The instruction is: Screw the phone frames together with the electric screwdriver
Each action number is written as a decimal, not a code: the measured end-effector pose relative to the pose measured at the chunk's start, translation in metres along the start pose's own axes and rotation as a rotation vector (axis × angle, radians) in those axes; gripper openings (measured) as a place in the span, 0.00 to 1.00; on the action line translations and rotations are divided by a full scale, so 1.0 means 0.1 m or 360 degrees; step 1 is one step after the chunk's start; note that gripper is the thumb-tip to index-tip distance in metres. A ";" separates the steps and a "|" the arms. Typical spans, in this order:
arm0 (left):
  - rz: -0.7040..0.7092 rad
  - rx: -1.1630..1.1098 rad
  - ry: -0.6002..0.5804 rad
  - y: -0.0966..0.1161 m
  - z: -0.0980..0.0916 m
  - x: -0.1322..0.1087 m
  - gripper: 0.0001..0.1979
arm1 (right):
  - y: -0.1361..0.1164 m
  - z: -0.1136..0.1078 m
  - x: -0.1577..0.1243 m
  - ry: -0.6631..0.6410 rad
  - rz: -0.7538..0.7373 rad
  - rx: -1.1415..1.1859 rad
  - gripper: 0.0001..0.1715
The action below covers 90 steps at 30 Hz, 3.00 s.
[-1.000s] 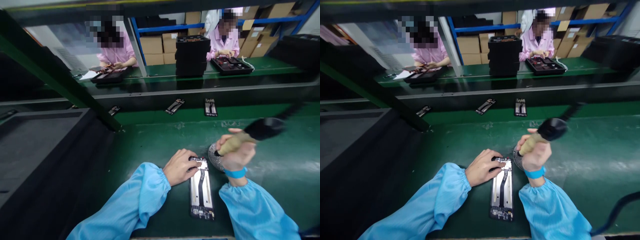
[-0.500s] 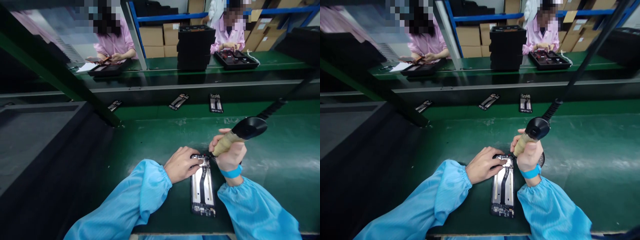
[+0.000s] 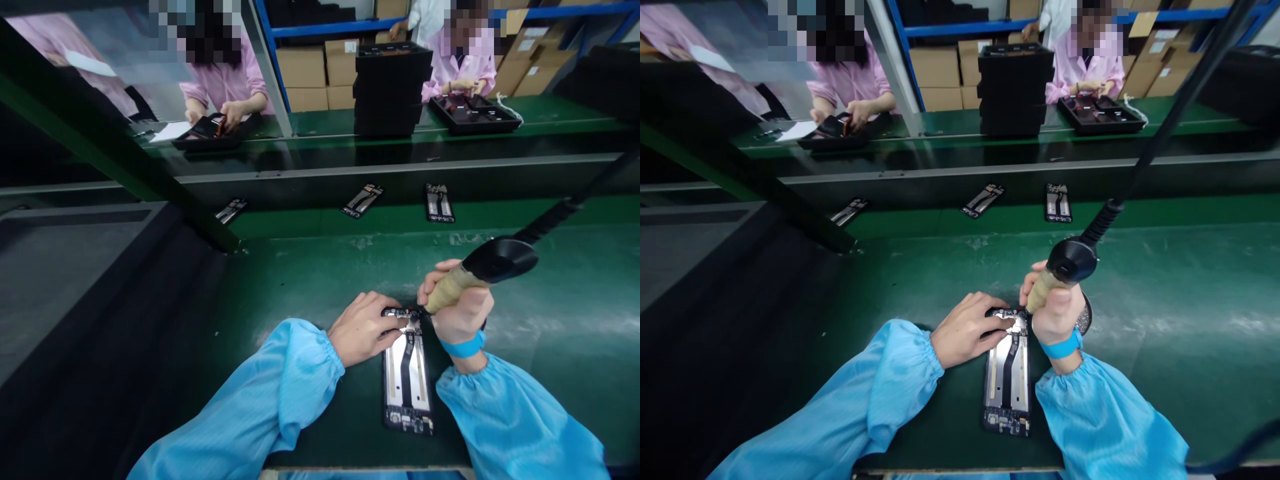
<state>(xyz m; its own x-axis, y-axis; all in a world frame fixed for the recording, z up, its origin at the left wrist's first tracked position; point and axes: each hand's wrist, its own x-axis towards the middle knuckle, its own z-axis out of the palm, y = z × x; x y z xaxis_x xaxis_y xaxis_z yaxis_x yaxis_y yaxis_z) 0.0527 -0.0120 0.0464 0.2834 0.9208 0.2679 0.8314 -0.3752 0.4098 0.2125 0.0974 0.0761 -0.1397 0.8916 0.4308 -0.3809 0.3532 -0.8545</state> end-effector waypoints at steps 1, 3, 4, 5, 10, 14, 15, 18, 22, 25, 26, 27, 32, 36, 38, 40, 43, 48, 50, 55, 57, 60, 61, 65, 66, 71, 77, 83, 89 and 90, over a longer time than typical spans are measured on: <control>-0.0003 -0.0001 -0.0004 0.00 0.00 0.00 0.13 | 0.00 0.00 -0.01 0.0000 0.0008 0.0005 0.38; -0.0005 -0.0003 -0.0009 0.00 -0.01 0.00 0.13 | 0.01 0.01 -0.01 -0.0004 0.0013 0.0006 0.39; -0.0005 -0.0005 -0.0011 0.00 -0.02 0.00 0.12 | 0.01 0.01 -0.01 -0.0015 0.0011 0.0008 0.39; -0.0007 -0.0005 -0.0010 0.00 -0.02 0.00 0.12 | 0.01 0.01 0.00 -0.0020 0.0009 0.0012 0.38; -0.0012 -0.0024 -0.0001 0.00 -0.03 0.00 0.11 | -0.03 -0.06 0.11 0.0132 -0.0089 0.0074 0.37; -0.0007 -0.0039 0.0007 -0.01 -0.03 0.01 0.11 | 0.00 -0.12 0.17 0.0199 -0.0068 0.0020 0.37; -0.0001 -0.0045 0.0013 -0.01 -0.03 0.00 0.11 | 0.02 -0.13 0.17 0.0187 -0.0045 0.0013 0.36; 0.0012 -0.0048 0.0023 -0.02 -0.03 -0.01 0.10 | 0.06 -0.14 0.16 0.0150 -0.0007 0.0026 0.36; -0.0002 -0.0017 0.0005 -0.02 -0.03 -0.02 0.10 | 0.08 -0.14 0.15 0.0136 -0.0037 0.0033 0.35; -0.0012 -0.0020 0.0002 -0.01 -0.02 -0.01 0.11 | 0.08 -0.14 0.14 0.0110 -0.0051 0.0025 0.35; -0.0012 -0.0024 0.0003 0.00 -0.01 0.00 0.11 | 0.08 -0.14 0.14 0.0103 -0.0045 0.0016 0.35; -0.0010 -0.0028 0.0007 0.00 -0.02 0.00 0.11 | 0.08 -0.14 0.14 0.0101 -0.0037 0.0007 0.35; 0.0035 -0.0110 0.0037 -0.06 -0.11 -0.05 0.12 | 0.08 -0.15 0.14 0.0123 -0.0020 -0.0023 0.37; 0.0002 -0.0138 0.0078 -0.16 -0.21 -0.17 0.11 | 0.07 -0.15 0.15 0.0107 -0.0022 -0.0032 0.38; 0.0011 -0.0126 0.0100 -0.19 -0.22 -0.22 0.11 | 0.07 -0.14 0.15 0.0121 -0.0031 -0.0040 0.38; 0.0032 -0.0110 0.0109 -0.20 -0.21 -0.23 0.11 | 0.07 -0.13 0.16 0.0120 -0.0054 -0.0038 0.38; 0.0030 -0.0094 0.0086 -0.18 -0.19 -0.22 0.11 | 0.06 -0.14 0.18 0.0137 -0.0064 -0.0057 0.38; 0.0005 -0.0106 0.0031 -0.15 -0.20 -0.18 0.11 | -0.13 -0.09 0.20 0.0154 -0.0098 0.0019 0.40; 0.0001 -0.0109 0.0030 -0.15 -0.20 -0.17 0.12 | -0.22 0.01 0.15 0.0137 -0.0060 0.0108 0.40; -0.0003 -0.0097 0.0042 -0.14 -0.19 -0.16 0.11 | -0.22 0.32 -0.08 -0.0086 0.0099 0.0089 0.39; 0.0001 -0.0087 0.0043 -0.14 -0.18 -0.16 0.10 | -0.15 0.36 -0.14 -0.0141 0.0121 0.0071 0.41; 0.0016 -0.0077 0.0061 -0.15 -0.16 -0.16 0.10 | -0.06 0.33 -0.15 -0.0140 0.0153 0.0071 0.42; 0.0018 -0.0076 0.0069 -0.15 -0.15 -0.16 0.10 | -0.04 0.31 -0.15 -0.0143 0.0150 0.0066 0.42; 0.0004 -0.0080 0.0073 -0.15 -0.15 -0.17 0.10 | 0.02 0.26 -0.15 -0.0185 0.0126 0.0058 0.42; 0.0001 -0.0081 0.0074 -0.15 -0.15 -0.17 0.10 | 0.03 0.26 -0.16 -0.0194 0.0122 0.0059 0.42; 0.0021 -0.0086 0.0074 -0.15 -0.16 -0.17 0.11 | 0.06 0.32 -0.21 -0.0244 0.0078 0.0082 0.41; 0.0006 -0.0109 0.0053 -0.15 -0.18 -0.18 0.12 | -0.09 0.17 -0.01 0.0001 -0.0014 0.0090 0.39; 0.0020 -0.0164 0.0081 -0.16 -0.19 -0.19 0.11 | -0.07 -0.06 0.11 0.0111 -0.0039 -0.0039 0.38; 0.0027 -0.0169 0.0073 -0.18 -0.18 -0.20 0.11 | 0.02 -0.04 0.06 0.0077 -0.0015 -0.0001 0.39; 0.0026 -0.0167 0.0075 -0.18 -0.18 -0.20 0.11 | 0.03 -0.05 0.06 0.0074 -0.0021 0.0004 0.38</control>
<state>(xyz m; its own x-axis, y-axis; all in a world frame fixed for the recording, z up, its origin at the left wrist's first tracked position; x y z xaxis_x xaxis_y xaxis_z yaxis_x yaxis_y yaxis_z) 0.0236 -0.0259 0.0498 0.2718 0.9092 0.3153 0.7714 -0.4018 0.4935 0.2146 0.1053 0.0748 -0.0922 0.8989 0.4283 -0.3849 0.3645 -0.8479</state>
